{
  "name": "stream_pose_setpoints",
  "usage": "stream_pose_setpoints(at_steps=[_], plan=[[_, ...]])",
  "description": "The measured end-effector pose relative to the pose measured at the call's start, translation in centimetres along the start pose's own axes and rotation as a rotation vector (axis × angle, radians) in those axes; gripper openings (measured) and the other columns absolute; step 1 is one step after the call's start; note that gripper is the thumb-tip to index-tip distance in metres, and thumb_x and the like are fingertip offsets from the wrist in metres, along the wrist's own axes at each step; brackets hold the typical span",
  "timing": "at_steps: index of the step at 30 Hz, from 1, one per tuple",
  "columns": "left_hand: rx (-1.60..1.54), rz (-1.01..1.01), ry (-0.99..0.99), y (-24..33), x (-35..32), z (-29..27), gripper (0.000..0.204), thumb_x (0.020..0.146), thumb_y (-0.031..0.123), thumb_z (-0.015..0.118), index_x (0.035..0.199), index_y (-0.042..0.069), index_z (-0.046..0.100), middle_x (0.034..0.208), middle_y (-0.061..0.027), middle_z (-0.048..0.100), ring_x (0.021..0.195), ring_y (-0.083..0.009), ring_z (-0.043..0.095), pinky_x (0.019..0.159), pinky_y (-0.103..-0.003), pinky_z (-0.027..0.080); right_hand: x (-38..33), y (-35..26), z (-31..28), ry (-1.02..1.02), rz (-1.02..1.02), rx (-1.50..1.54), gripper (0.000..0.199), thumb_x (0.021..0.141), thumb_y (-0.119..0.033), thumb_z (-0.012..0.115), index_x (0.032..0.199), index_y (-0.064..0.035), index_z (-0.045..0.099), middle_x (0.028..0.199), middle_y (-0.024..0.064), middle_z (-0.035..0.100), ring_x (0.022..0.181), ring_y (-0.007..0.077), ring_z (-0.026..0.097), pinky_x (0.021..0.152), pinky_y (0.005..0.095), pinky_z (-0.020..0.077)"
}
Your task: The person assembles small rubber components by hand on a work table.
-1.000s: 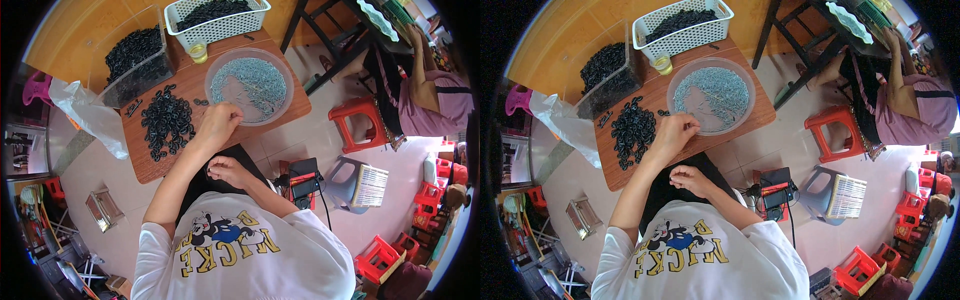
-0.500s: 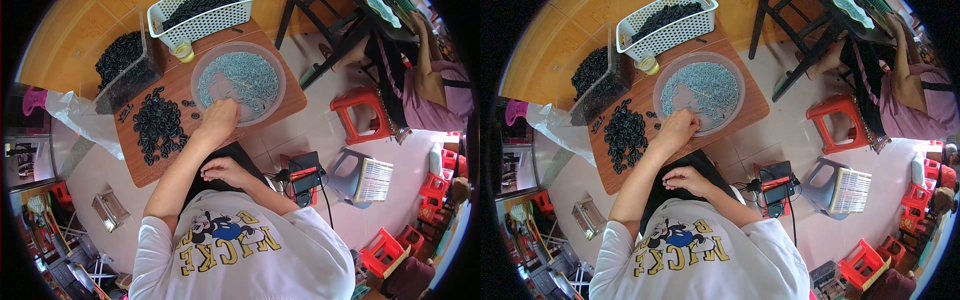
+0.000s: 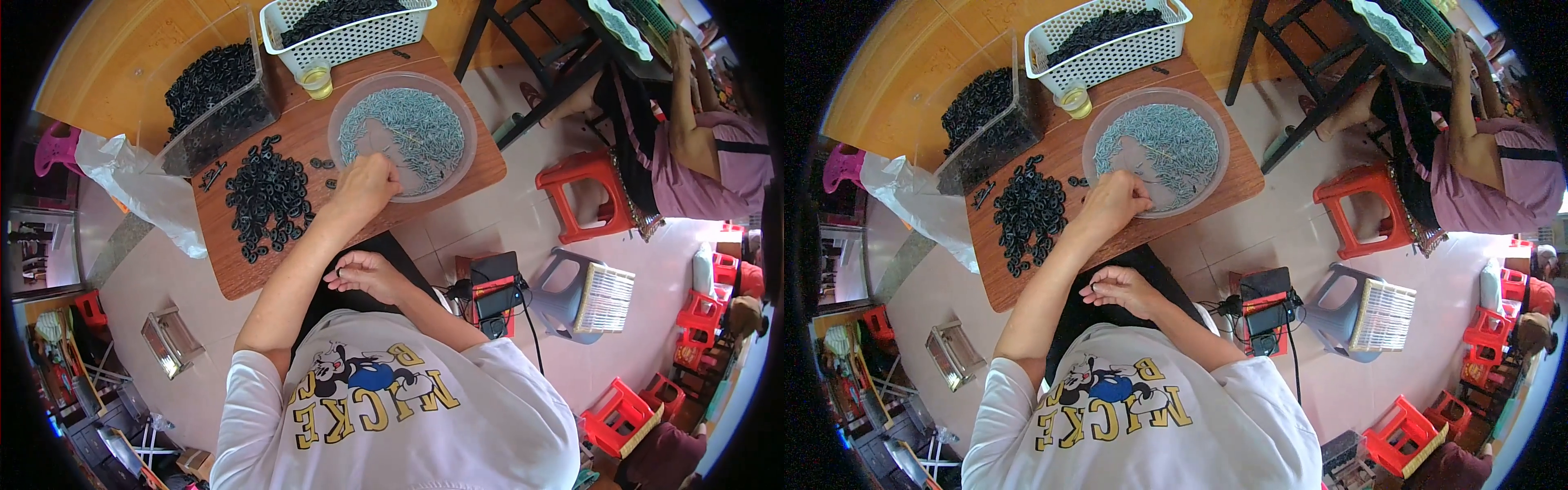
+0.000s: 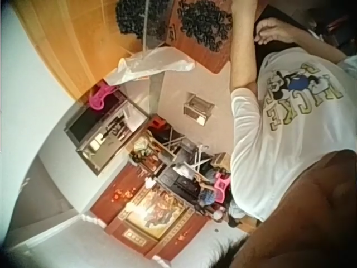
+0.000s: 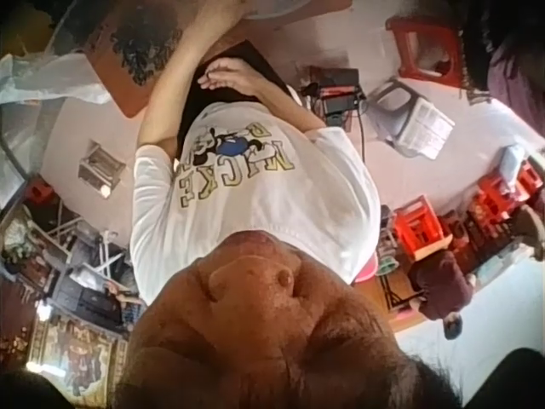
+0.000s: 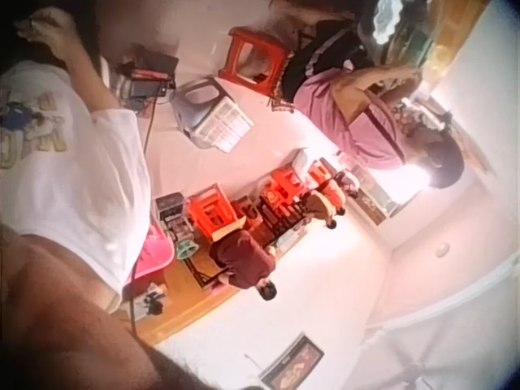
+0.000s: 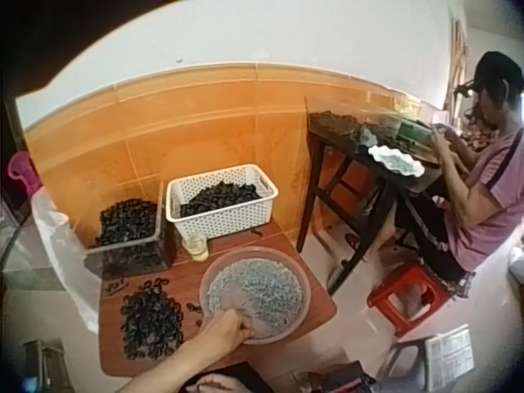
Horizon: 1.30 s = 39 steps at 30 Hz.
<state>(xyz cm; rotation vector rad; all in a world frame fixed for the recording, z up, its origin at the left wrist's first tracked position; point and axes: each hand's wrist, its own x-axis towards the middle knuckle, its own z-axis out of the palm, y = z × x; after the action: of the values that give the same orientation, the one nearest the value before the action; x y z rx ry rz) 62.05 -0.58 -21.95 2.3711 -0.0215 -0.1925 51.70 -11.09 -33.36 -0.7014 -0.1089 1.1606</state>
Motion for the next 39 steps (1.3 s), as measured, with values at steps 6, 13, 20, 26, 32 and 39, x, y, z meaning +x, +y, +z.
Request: stream_pose_setpoints(at_steps=[6, 13, 20, 26, 32, 39], plan=[[0.222, 0.040, 0.058, -0.5, 0.8, 1.8, 0.010, 0.071, 0.008, 0.068, 0.077, 0.001, 0.068, 0.078, -0.0201, 0.065, 0.080, -0.0367, 0.064, 0.071, -0.041, 0.049, 0.0, -0.2, 0.2, 0.028, -0.002, -0.018, 0.011, 0.091, -0.005, 0.053, 0.101, -0.0031, 0.058, 0.099, 0.0093, 0.063, 0.090, 0.0180, 0.062, 0.081, 0.0304, 0.0511], [-0.003, 0.189, 0.181, -0.8, -0.1, 1.0, 0.011, 0.077, 0.007, 0.064, 0.086, 0.001, 0.063, 0.083, -0.0156, 0.062, 0.075, -0.0323, 0.061, 0.067, -0.038, 0.047, 0.0, 0.8, -0.2, 0.056, -0.072, -0.090, 0.009, 0.090, -0.007, 0.056, 0.097, -0.0029, 0.059, 0.098, 0.0086, 0.063, 0.083, 0.0127, 0.059, 0.076, 0.0243, 0.0482], [-1.409, -0.137, 0.235, -2.7, -9.7, -4.3, 0.011, 0.085, 0.007, 0.063, 0.094, 0.001, 0.062, 0.086, -0.0051, 0.063, 0.071, -0.0091, 0.058, 0.062, -0.022, 0.048, -0.2, -0.2, 1.3, 0.232, -0.157, -0.126, 0.011, 0.083, -0.002, 0.062, 0.093, 0.0007, 0.062, 0.080, 0.0041, 0.062, 0.066, 0.0078, 0.051, 0.060, 0.0204, 0.0412], [-1.605, -0.235, 0.482, -7.7, -18.9, -3.6, 0.011, 0.084, 0.004, 0.063, 0.095, -0.001, 0.064, 0.088, -0.0095, 0.065, 0.075, -0.0118, 0.061, 0.069, -0.022, 0.052, 1.7, -3.7, 7.0, 0.228, -0.201, -0.113, 0.013, 0.081, -0.003, 0.066, 0.094, -0.0007, 0.064, 0.079, 0.0049, 0.064, 0.067, 0.0101, 0.059, 0.061, 0.0201, 0.0470], [-1.736, -0.209, 0.623, -9.1, -22.0, -4.1, 0.008, 0.084, 0.002, 0.063, 0.092, 0.000, 0.064, 0.088, -0.0110, 0.066, 0.073, -0.0122, 0.062, 0.066, -0.022, 0.051, 3.6, -4.0, 12.5, 0.195, -0.204, -0.348, 0.013, 0.081, -0.002, 0.066, 0.094, 0.0004, 0.065, 0.081, 0.0058, 0.066, 0.066, 0.0101, 0.060, 0.060, 0.0203, 0.0482], [-1.763, -0.149, 0.667, -10.6, -23.2, -4.1, 0.010, 0.083, 0.000, 0.063, 0.093, 0.001, 0.064, 0.088, -0.0097, 0.067, 0.073, -0.0112, 0.062, 0.064, -0.021, 0.050, 4.8, -2.5, 15.1, 0.197, -0.297, -0.627, 0.013, 0.082, -0.002, 0.066, 0.094, 0.0011, 0.066, 0.081, 0.0058, 0.067, 0.066, 0.0080, 0.059, 0.059, 0.0187, 0.0464]])
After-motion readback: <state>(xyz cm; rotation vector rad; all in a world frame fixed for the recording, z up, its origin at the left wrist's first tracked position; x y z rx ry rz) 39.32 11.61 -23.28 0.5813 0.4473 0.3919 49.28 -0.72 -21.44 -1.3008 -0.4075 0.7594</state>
